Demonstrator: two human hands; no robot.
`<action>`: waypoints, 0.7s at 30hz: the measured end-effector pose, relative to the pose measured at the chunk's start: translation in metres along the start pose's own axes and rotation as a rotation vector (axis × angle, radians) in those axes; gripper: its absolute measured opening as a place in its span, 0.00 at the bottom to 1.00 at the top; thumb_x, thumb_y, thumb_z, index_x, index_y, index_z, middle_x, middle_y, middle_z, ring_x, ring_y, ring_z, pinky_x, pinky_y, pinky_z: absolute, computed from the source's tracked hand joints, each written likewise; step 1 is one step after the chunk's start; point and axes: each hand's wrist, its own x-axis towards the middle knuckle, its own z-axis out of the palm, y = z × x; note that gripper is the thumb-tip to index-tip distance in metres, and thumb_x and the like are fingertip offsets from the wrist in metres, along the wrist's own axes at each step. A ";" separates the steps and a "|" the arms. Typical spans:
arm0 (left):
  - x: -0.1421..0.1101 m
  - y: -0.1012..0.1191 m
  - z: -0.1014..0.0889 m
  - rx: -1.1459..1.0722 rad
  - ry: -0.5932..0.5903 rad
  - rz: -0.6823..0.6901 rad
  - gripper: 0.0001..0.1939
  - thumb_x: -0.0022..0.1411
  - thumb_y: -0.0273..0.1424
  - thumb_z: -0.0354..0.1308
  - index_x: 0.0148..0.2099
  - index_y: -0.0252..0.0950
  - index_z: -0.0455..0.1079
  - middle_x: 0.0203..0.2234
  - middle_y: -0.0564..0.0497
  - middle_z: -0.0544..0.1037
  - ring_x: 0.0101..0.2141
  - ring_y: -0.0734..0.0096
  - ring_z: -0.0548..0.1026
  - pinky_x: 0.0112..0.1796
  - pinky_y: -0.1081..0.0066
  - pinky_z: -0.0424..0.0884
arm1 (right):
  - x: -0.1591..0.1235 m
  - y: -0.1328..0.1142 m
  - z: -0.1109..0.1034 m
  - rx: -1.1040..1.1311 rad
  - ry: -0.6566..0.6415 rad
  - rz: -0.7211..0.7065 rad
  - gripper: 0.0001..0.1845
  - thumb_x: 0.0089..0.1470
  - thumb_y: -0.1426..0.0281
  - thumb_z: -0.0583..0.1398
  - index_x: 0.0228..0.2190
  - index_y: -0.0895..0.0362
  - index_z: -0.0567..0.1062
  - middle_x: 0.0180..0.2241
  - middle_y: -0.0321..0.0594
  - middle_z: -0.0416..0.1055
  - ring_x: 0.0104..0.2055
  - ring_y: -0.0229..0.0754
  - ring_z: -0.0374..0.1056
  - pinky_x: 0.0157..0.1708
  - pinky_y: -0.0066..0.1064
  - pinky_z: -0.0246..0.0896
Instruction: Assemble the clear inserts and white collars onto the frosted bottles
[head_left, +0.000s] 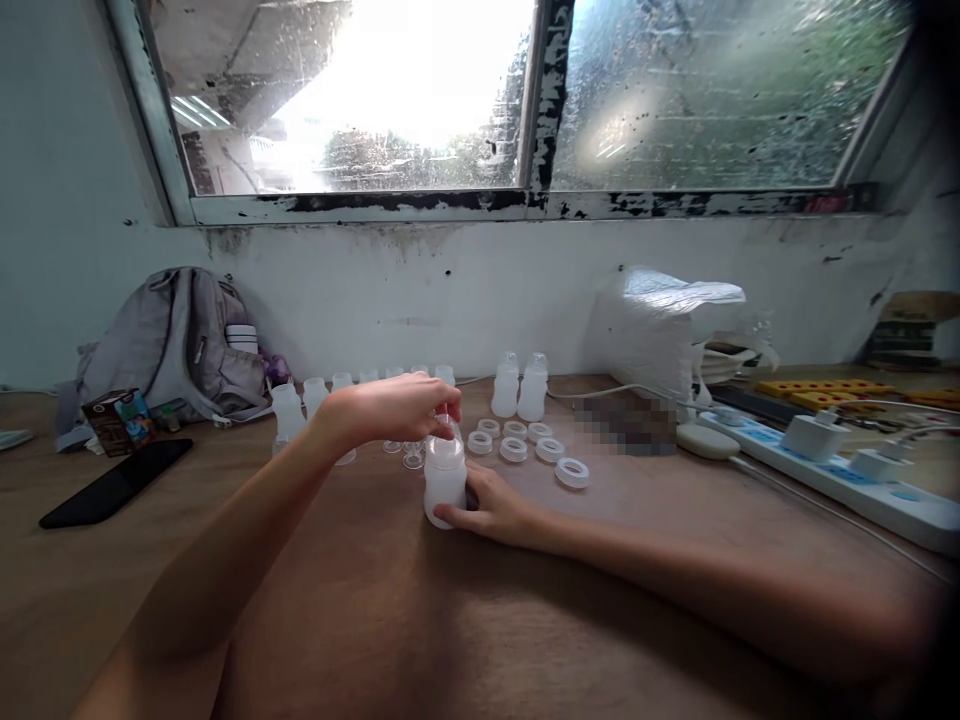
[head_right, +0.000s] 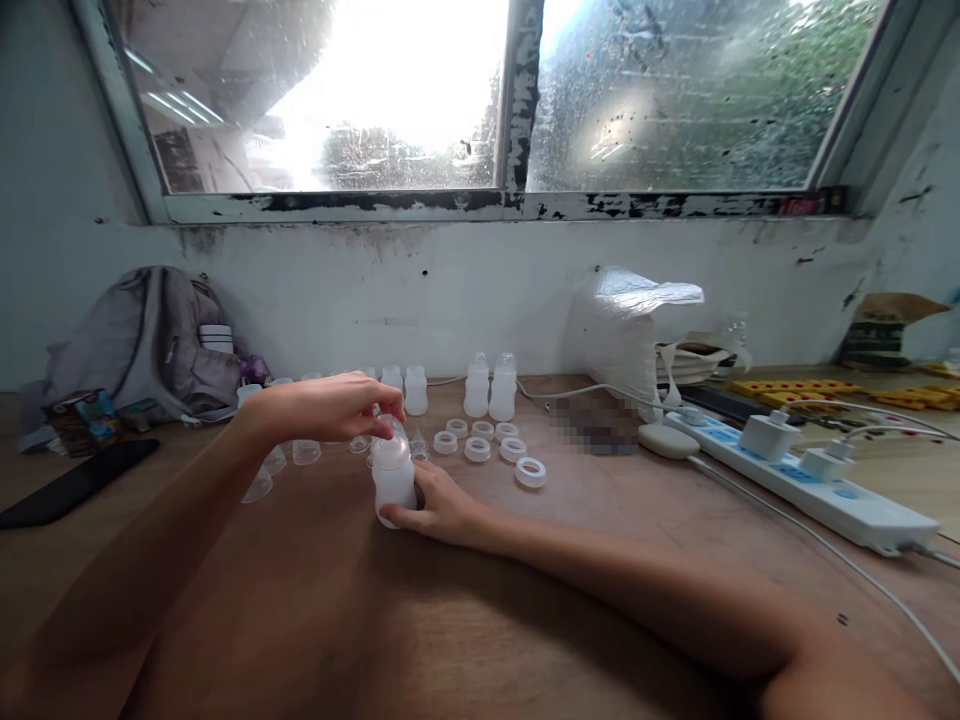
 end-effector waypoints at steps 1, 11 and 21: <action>0.003 -0.001 -0.002 0.001 -0.026 0.024 0.14 0.55 0.37 0.52 0.42 0.39 0.69 0.35 0.50 0.73 0.33 0.71 0.69 0.27 0.77 0.60 | 0.000 0.001 0.000 0.004 0.000 -0.005 0.15 0.48 0.63 0.58 0.36 0.59 0.67 0.38 0.43 0.68 0.38 0.43 0.63 0.38 0.32 0.59; 0.014 -0.011 -0.003 -0.217 -0.073 0.132 0.12 0.51 0.36 0.58 0.38 0.36 0.72 0.31 0.51 0.75 0.25 0.77 0.69 0.24 0.78 0.61 | -0.002 0.003 -0.002 0.054 -0.030 0.010 0.17 0.48 0.62 0.58 0.38 0.60 0.67 0.38 0.42 0.67 0.38 0.42 0.63 0.38 0.32 0.59; -0.009 -0.025 0.110 -0.896 0.629 0.103 0.25 0.55 0.36 0.56 0.55 0.38 0.60 0.39 0.48 0.71 0.35 0.72 0.69 0.36 0.72 0.67 | 0.000 0.000 -0.003 0.034 -0.037 -0.007 0.18 0.48 0.60 0.58 0.36 0.61 0.69 0.35 0.42 0.69 0.35 0.41 0.64 0.34 0.31 0.59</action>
